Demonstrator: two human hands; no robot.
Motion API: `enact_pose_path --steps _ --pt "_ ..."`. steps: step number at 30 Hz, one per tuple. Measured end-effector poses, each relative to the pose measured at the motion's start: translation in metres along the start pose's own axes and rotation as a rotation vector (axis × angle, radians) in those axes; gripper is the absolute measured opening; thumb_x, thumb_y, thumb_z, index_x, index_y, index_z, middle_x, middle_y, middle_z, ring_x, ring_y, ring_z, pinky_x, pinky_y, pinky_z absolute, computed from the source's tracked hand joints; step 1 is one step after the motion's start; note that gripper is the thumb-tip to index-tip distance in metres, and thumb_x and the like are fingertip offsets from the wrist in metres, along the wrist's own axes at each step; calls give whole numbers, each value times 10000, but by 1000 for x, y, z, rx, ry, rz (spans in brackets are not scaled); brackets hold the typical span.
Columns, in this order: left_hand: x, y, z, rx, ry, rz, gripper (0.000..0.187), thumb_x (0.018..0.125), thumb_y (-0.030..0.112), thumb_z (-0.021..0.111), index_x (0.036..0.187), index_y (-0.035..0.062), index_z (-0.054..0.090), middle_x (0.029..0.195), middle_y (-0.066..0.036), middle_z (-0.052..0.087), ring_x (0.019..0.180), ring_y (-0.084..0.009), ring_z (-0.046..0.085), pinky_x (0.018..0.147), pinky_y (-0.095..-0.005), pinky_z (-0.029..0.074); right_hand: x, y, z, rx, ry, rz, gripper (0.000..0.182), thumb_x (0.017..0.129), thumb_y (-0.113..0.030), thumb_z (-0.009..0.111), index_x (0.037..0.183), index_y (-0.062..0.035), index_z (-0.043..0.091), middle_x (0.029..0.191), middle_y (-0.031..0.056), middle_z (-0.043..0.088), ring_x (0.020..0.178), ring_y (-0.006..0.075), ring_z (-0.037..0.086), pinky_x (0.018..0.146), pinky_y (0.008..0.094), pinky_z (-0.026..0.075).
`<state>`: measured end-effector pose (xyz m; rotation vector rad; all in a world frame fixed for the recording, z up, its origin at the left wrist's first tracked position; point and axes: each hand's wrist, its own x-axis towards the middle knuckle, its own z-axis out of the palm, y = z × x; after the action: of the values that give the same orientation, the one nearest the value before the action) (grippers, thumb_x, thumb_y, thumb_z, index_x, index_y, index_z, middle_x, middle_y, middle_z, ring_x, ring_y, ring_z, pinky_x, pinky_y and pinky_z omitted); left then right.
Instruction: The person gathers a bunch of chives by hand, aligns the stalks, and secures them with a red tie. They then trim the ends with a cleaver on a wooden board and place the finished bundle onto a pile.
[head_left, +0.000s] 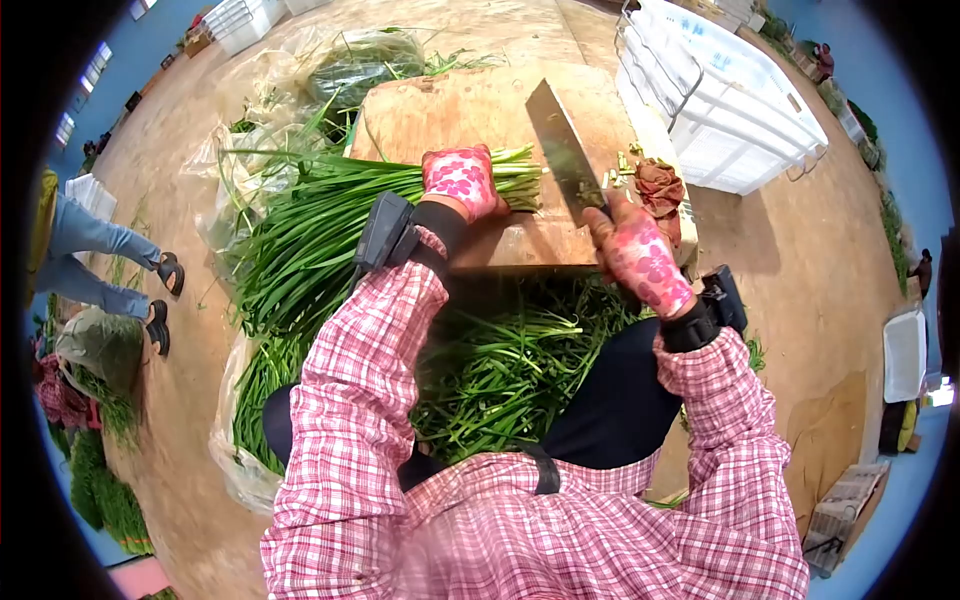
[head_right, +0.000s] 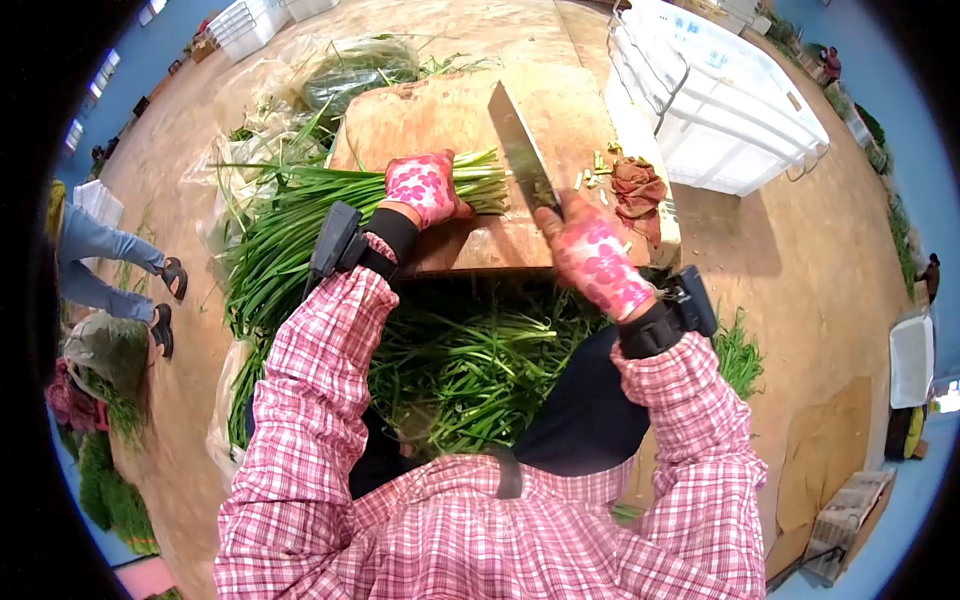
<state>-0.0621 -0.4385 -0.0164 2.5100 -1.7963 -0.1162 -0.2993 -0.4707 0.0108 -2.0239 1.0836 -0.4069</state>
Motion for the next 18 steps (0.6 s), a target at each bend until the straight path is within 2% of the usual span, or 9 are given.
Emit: enact_pose_path --steps 3,4,7,11,12,15,16,17,18 --pt "-1 0 0 -2 2 -9 631 574 480 815 1055 111 640 943 -118 700 911 -290 671 790 -415 512 -5 -15 18 110 -63 15 363 955 -291 524 1132 26 534 660 141 588 497 225 590 486 376 483" --pt "-1 1 0 1 7 -18 613 579 476 812 1040 110 643 946 -114 700 911 -286 671 786 -409 512 -4 -17 22 124 -70 37 355 954 -279 523 1116 37 529 649 148 591 462 230 579 461 366 479" --pt "-4 0 -2 -8 15 -5 596 586 470 809 1033 112 643 948 -113 701 918 -285 671 796 -414 505 -3 -26 27 -8 -121 98 345 954 -269 519 1101 43 529 644 154 601 475 247 595 475 380 485" --pt "-5 1 -1 4 15 -24 595 598 464 807 1054 122 637 960 -103 703 940 -272 670 829 -423 483 2 -25 39 -224 -28 6 318 941 -253 534 1026 52 542 636 174 613 519 273 634 492 407 493" --pt "-5 0 -1 9 0 -23 601 608 475 801 1067 124 634 976 -98 703 949 -263 670 837 -424 479 4 -21 41 -236 -19 -35 291 949 -252 517 960 38 511 547 123 548 416 239 551 457 359 466" --pt "-3 0 1 21 0 -31 599 620 485 792 1073 126 634 996 -96 700 963 -259 668 845 -433 473 -5 -59 25 -169 -161 90 281 946 -246 525 929 34 516 520 107 531 407 232 552 425 361 455" --pt "-4 1 -1 28 -17 -33 604 624 496 786 1083 133 633 1016 -91 697 976 -256 664 848 -436 469 7 -43 25 -170 -198 46 301 948 -261 516 888 34 515 506 91 522 388 221 543 368 359 420" --pt "-2 0 0 22 -21 -27 601 627 493 782 1090 139 633 1022 -87 696 983 -259 662 850 -438 466 9 -44 25 -48 -189 138 301 942 -244 506 801 22 506 488 80 506 357 212 520 325 351 386" --pt "-1 -1 3 16 -13 -25 597 630 490 779 1091 140 634 1024 -84 696 984 -258 662 849 -439 465 14 -38 22 -37 -262 84 296 937 -226 499 761 12 495 482 83 500 346 211 511 323 347 385"
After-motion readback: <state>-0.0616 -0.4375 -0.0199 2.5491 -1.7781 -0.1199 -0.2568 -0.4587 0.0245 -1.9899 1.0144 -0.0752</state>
